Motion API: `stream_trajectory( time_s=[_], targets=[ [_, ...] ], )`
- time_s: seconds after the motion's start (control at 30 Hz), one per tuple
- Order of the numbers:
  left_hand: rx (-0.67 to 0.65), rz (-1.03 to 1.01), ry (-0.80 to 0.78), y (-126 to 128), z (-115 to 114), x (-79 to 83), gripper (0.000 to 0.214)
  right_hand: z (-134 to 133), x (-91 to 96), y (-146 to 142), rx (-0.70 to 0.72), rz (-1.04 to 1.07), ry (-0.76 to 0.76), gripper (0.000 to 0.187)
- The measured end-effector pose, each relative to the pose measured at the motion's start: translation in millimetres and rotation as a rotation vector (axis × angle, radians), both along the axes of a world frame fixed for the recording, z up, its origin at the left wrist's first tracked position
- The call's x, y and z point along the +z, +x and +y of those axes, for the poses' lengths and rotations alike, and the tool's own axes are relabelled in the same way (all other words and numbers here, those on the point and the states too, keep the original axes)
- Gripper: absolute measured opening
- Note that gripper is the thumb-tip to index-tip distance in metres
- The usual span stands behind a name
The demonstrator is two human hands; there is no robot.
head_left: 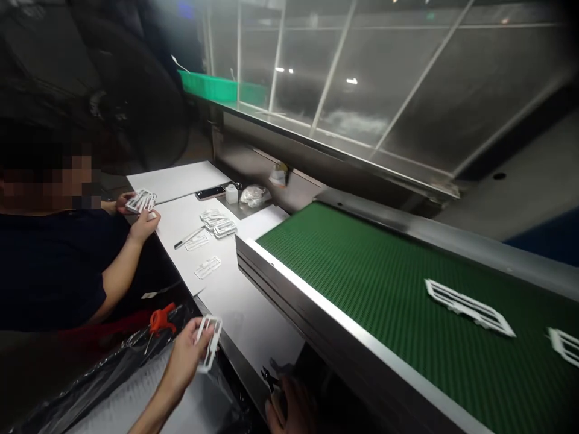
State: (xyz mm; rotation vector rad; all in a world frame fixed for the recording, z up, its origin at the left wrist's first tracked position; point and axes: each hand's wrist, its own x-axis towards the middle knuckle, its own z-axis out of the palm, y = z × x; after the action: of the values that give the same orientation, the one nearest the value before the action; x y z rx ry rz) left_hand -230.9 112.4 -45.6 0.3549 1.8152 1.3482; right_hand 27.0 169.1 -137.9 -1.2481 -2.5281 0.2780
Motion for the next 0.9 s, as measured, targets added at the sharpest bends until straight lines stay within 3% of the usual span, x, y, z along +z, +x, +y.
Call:
stream_trajectory(
  time_s=[0.13,0.23,0.43,0.57,0.63,0.73,0.83,0.9],
  targets=[
    [-0.035,0.453,-0.128,-102,68,-16.8,0.027,49,-30.6,-65,0.067,0.091,0.170,0.041],
    [-0.122,0.631,-0.212,-145,108,-32.3,0.026,68,-35.1,-97,0.081,0.140,0.257,0.050],
    [-0.204,0.856,-0.199,-177,137,-69.9,0.026,71,-31.1,-106,0.088,0.121,0.223,0.054],
    [-0.139,0.933,-0.145,-182,132,-76.4,0.028,74,-30.0,-106,0.098,0.103,0.187,0.056],
    [-0.048,0.948,-0.118,-161,109,-74.1,0.027,77,-29.4,-106,0.111,0.104,0.190,0.056],
    [0.112,0.915,-0.158,-92,35,-84.1,0.021,81,-29.2,-105,0.138,0.134,0.213,0.057],
    [0.173,0.769,-0.332,-15,-67,-126.8,0.038,89,-31.9,-106,0.175,0.192,0.269,0.056],
    [0.240,0.606,-0.535,6,-136,-169.3,0.036,94,-34.7,-109,0.208,0.214,0.314,0.055]
  ],
)
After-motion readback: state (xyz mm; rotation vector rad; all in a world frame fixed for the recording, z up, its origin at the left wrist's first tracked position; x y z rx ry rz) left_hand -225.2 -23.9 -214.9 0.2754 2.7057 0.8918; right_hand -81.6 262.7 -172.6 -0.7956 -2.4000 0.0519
